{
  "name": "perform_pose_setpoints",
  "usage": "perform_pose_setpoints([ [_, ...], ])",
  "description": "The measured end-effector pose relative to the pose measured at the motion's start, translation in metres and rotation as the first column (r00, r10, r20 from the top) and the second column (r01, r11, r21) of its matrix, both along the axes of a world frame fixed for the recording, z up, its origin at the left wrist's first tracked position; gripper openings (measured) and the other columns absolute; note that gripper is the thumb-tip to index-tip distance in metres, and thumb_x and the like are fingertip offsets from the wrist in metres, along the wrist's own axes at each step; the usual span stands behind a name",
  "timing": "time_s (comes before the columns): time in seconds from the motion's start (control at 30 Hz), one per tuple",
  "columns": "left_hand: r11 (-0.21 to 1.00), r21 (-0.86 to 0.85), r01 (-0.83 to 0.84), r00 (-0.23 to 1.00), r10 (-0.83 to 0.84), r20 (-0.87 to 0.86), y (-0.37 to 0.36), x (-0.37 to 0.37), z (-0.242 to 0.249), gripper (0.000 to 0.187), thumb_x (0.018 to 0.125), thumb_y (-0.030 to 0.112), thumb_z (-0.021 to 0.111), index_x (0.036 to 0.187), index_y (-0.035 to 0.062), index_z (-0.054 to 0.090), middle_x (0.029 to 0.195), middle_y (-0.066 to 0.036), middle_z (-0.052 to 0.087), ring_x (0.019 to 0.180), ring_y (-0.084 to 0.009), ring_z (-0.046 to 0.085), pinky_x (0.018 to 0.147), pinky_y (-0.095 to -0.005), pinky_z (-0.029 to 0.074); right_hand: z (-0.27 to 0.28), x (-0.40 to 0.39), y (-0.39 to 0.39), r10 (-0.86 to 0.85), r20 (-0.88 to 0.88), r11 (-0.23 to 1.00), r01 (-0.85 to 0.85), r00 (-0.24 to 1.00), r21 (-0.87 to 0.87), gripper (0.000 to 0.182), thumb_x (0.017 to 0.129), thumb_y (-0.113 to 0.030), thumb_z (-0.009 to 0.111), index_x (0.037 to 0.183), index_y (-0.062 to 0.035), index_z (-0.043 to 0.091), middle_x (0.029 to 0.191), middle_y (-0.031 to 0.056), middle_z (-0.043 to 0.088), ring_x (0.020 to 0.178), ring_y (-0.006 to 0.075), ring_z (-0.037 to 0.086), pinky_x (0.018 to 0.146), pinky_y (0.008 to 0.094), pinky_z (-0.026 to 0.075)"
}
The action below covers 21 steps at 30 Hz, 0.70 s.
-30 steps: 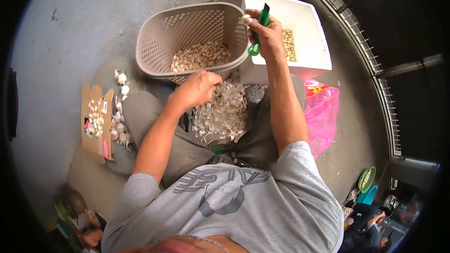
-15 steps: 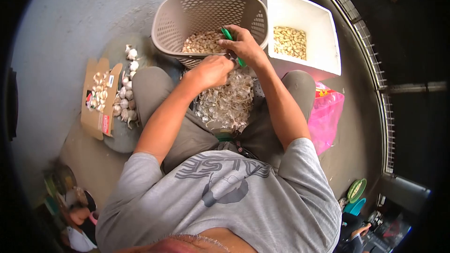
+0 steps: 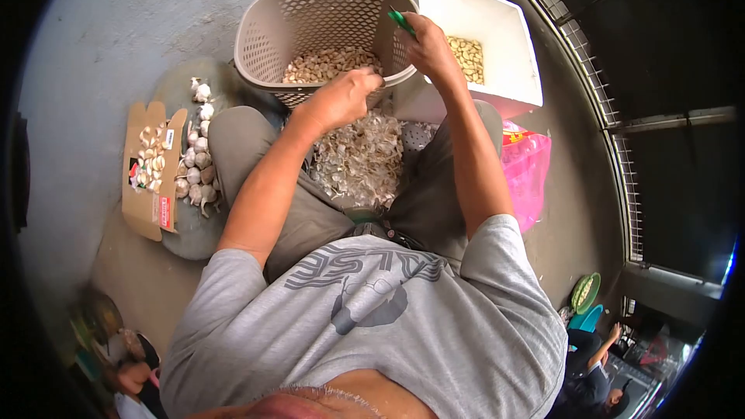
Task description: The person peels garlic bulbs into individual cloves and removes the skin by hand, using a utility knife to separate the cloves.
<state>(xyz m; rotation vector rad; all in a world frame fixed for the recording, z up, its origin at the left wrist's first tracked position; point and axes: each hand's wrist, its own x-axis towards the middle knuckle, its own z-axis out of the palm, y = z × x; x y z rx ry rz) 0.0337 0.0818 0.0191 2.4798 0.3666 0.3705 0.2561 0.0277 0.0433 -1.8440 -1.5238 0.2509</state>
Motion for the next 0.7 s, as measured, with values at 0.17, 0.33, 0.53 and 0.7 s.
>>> perform_pose_setpoints([
  [0.17, 0.991, -0.116, -0.060, 0.998, 0.062, 0.014, 0.008, -0.003, 0.004, 0.031, 0.093, 0.015, 0.068, 0.117, -0.0044, 0.067, 0.113, -0.024, 0.067, 0.110, -0.0426, 0.064, 0.094, -0.0449, 0.051, -0.051, 0.076, -0.004, -0.318, -0.297, 0.919, 0.216, 0.900, -0.328, 0.053, 0.084, -0.005, 0.068, 0.136, 0.0015, 0.061, 0.100, 0.0138, 0.070, 0.079, 0.0199, 0.068, 0.069, 0.0347, 0.057],
  [0.33, 0.484, -0.862, 0.153, 0.957, 0.143, 0.251, 0.017, 0.005, 0.027, 0.082, 0.100, 0.070, 0.045, 0.138, -0.0028, 0.054, 0.121, -0.020, 0.066, 0.107, -0.0343, 0.072, 0.087, -0.0463, 0.061, -0.107, 0.095, 0.003, -0.282, 0.139, 0.886, 0.313, 0.949, -0.342, 0.052, 0.078, -0.012, 0.074, 0.127, 0.0021, 0.066, 0.101, 0.0245, 0.073, 0.095, 0.0349, 0.072, 0.085, 0.0409, 0.057],
  [0.53, 0.063, -0.869, 0.491, 0.802, 0.356, 0.479, 0.035, -0.006, 0.026, 0.107, 0.092, 0.087, 0.028, 0.146, -0.0050, 0.041, 0.126, -0.028, 0.063, 0.110, -0.0416, 0.069, 0.089, -0.0518, 0.060, -0.099, 0.087, -0.005, -0.262, 0.050, 0.905, 0.263, 0.964, -0.335, 0.048, 0.082, -0.015, 0.077, 0.126, 0.0018, 0.067, 0.085, 0.0162, 0.073, 0.075, 0.0264, 0.071, 0.067, 0.0385, 0.057],
  [0.7, 0.044, -0.839, 0.542, 0.733, 0.464, 0.498, 0.039, -0.014, 0.021, 0.107, 0.092, 0.087, 0.027, 0.147, -0.0045, 0.039, 0.130, -0.029, 0.060, 0.116, -0.0429, 0.066, 0.092, -0.0550, 0.058, -0.097, 0.092, -0.004, -0.387, -0.027, 0.813, 0.327, 0.922, -0.483, 0.047, 0.084, -0.019, 0.078, 0.120, 0.0077, 0.067, 0.105, 0.0296, 0.073, 0.100, 0.0375, 0.073, 0.089, 0.0435, 0.055],
])
